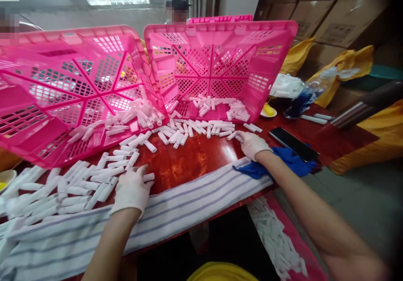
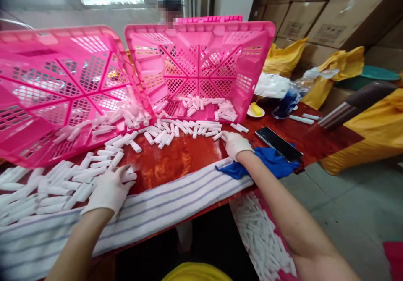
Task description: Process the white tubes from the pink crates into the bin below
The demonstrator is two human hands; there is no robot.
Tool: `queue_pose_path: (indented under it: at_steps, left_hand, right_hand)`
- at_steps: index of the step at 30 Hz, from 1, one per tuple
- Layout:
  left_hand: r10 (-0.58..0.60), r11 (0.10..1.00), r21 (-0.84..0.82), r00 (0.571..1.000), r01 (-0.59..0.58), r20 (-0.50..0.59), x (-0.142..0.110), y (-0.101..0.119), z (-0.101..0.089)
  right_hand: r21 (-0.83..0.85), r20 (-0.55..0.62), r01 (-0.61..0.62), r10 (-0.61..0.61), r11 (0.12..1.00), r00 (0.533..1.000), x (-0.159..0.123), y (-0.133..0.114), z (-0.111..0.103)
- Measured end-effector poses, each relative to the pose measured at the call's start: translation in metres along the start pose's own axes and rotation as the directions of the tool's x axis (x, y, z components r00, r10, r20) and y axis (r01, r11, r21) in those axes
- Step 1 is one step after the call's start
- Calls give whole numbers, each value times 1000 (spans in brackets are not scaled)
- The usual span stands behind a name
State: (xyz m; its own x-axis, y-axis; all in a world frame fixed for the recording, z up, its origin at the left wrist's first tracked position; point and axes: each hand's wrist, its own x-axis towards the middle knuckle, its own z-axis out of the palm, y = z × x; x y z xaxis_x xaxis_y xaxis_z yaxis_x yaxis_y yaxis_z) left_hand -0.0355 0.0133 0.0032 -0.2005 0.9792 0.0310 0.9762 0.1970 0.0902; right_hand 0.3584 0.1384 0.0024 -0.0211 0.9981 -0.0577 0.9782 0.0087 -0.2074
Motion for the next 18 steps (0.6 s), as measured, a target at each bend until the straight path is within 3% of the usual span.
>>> queue_pose_path:
  at_steps: [2, 4, 7, 8, 9, 10, 11, 12, 14, 15, 16, 18]
  left_hand:
    - [20, 999, 24, 997, -22, 73, 1, -5, -3]
    - [36, 998, -52, 996, -32, 76, 4, -4, -4]
    - [5, 925, -380, 1000, -13, -22, 4, 10, -5]
    - [-30, 834, -551, 999, 13, -23, 2, 18, -6]
    - [-66, 688, -723, 998, 56, 15, -1, 27, -9]
    - [-84, 488, -865, 993, 116, 86, -5, 36, -12]
    - [-74, 256, -949, 982, 186, 173, -9, 45, -15]
    - [-39, 35, -967, 967, 251, 250, -13, 54, -18]
    - [52, -276, -898, 938, 344, 343, -21, 69, -25]
    - [83, -362, -858, 929, 365, 360, -24, 75, -28]
    - [104, -414, -830, 926, 373, 364, -28, 82, -30]
    - [118, -470, -798, 923, 377, 366, -35, 92, -32]
  right_hand:
    - [4, 27, 85, -85, 996, 996, -12, -13, 5]
    - [16, 67, 118, -119, 993, 991, -18, -25, 7]
    - [60, 114, 114, -120, 992, 986, -22, -43, 5]
    - [110, 96, 117, -128, 987, 987, -24, -51, 4]
    - [204, 62, 127, -142, 971, 988, -28, -59, 3]
    - [350, 23, 144, -162, 926, 987, -34, -70, 2]
    - [536, -13, 161, -182, 829, 983, -42, -81, 2]
    - [723, -36, 160, -195, 672, 980, -52, -94, 1]
    - [957, -26, 82, -199, 277, 980, -75, -118, 1]
    - [992, -6, 31, -198, 120, 980, -86, -128, 1]
    - [1000, 13, -10, -193, 19, 981, -95, -136, 1]
    - [998, 24, -33, -179, -46, 984, -107, -145, 0]
